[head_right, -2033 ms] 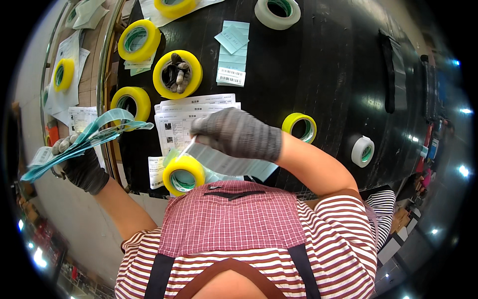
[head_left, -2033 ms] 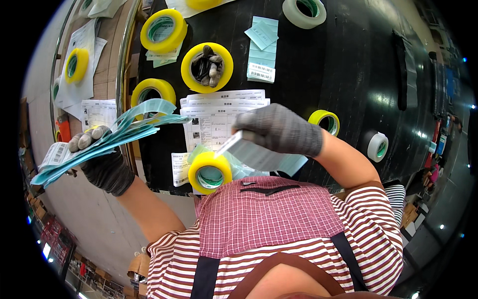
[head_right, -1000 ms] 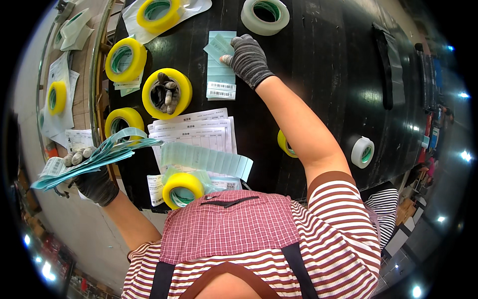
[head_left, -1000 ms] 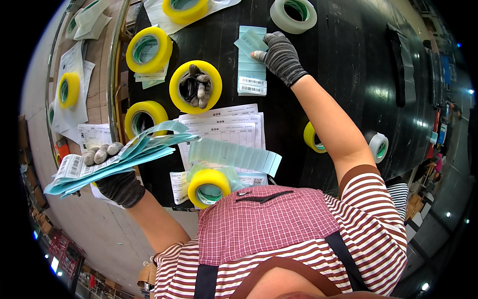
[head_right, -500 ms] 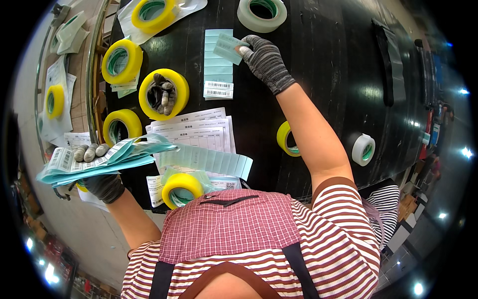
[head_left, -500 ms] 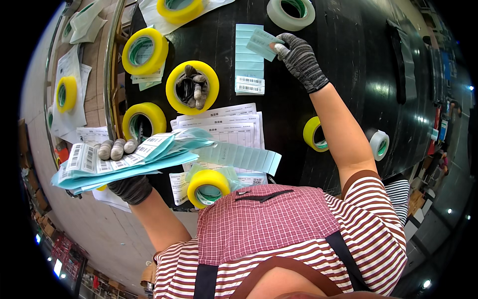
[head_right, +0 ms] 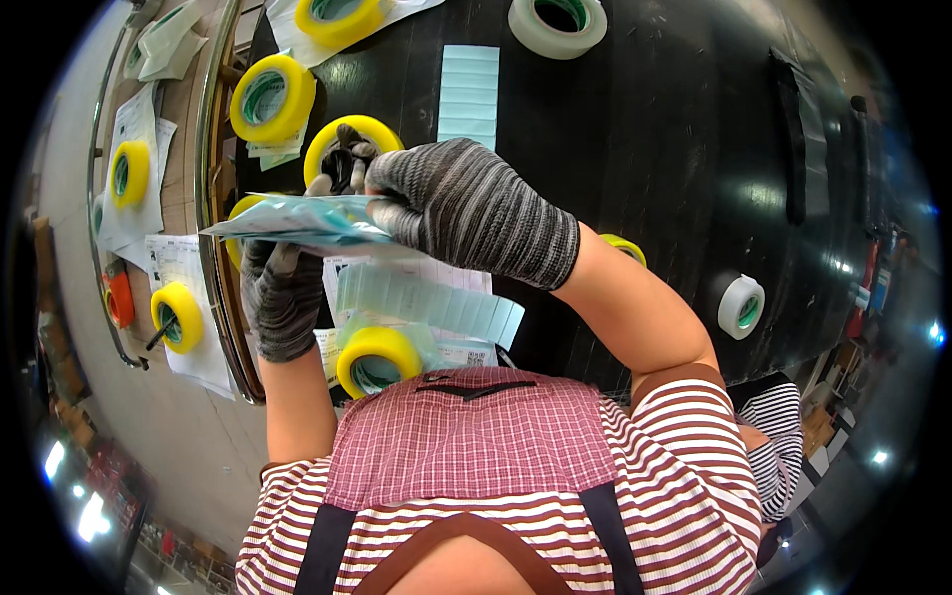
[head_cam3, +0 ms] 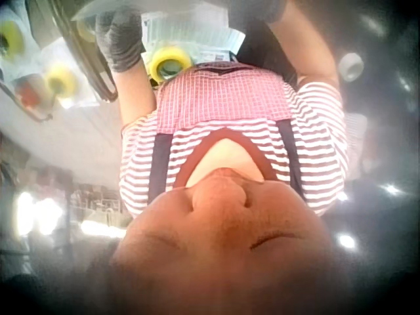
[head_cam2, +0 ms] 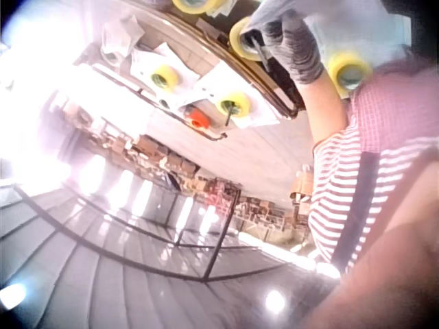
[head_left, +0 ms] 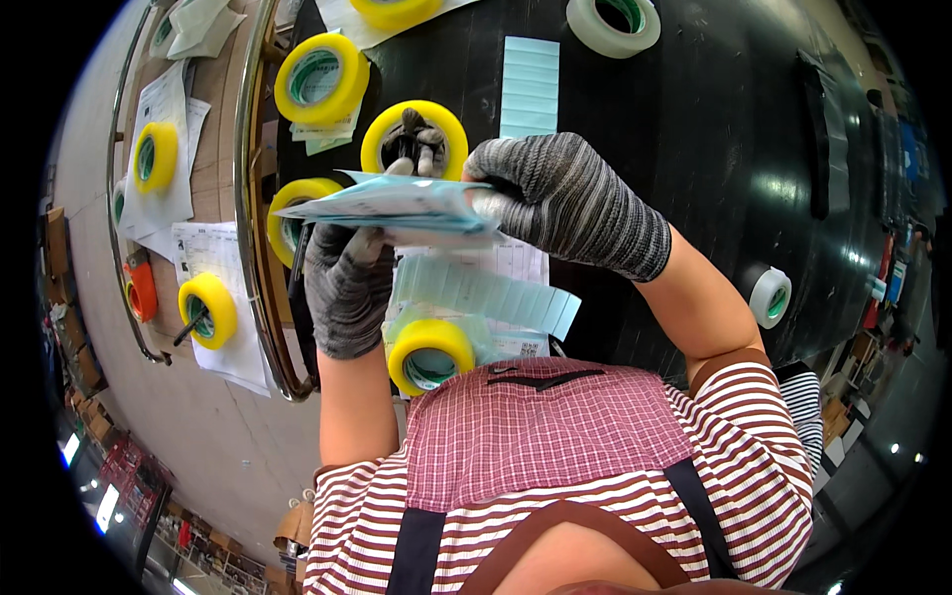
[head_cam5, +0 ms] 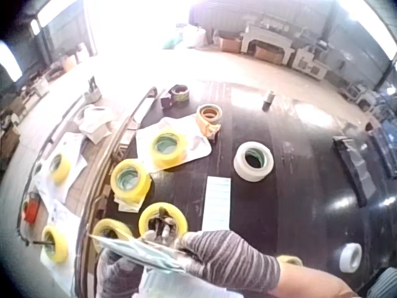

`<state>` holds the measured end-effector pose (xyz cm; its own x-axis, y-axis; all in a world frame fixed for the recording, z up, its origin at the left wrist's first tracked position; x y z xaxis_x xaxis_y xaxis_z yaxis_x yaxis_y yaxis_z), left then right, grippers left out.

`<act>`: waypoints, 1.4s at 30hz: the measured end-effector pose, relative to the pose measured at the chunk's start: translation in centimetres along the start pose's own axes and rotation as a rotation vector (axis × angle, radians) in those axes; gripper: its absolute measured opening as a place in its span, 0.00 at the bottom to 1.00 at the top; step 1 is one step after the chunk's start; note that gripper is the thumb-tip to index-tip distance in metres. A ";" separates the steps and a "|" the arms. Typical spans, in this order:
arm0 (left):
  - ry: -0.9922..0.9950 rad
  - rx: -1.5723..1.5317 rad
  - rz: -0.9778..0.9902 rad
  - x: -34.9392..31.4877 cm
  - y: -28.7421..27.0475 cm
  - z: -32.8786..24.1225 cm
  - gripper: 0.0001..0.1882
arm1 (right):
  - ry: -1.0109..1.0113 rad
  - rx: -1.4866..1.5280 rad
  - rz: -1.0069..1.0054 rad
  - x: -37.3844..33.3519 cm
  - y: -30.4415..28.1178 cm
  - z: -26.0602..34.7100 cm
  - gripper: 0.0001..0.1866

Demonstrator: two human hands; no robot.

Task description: The person marks a document with a pen, peels small white labels from a blue backing strip, and applies one label to the top of each roll of yellow tape on the table.

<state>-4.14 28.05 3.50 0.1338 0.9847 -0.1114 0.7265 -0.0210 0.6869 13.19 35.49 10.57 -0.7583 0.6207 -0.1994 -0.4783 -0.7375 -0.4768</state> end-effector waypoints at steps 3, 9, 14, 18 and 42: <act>0.013 -0.057 -0.007 -0.6 0.1 0.2 0.22 | -0.023 0.016 0.048 0.0 0.7 0.8 0.13; 0.027 0.061 -0.012 -1.3 0.5 -1.0 0.26 | -0.161 0.137 -0.025 -0.9 1.3 2.1 0.15; 0.081 0.073 -0.117 -4.8 -2.5 -4.2 0.25 | 0.032 0.458 -0.123 -3.4 2.7 -0.5 0.15; 0.107 0.237 -0.050 -9.3 -4.4 -9.6 0.33 | 0.344 -0.135 0.125 -7.4 8.3 -4.0 0.21; -0.778 1.127 0.295 -16.0 -4.9 1.3 0.16 | 0.418 -0.082 0.033 -11.9 7.7 -11.7 0.09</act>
<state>-8.99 12.18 1.01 0.4398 0.5807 -0.6851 0.7006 -0.6992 -0.1428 23.72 25.57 -0.77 -0.5195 0.6642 -0.5375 -0.4070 -0.7455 -0.5279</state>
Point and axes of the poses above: each hand's wrist, its own x-axis towards the middle knuckle, its own y-axis out of the palm, z = x × y, the point moved 7 cm from there along x, towards the middle knuckle, and after that the axes turned 13 degrees about z, right-handed, at the moved point
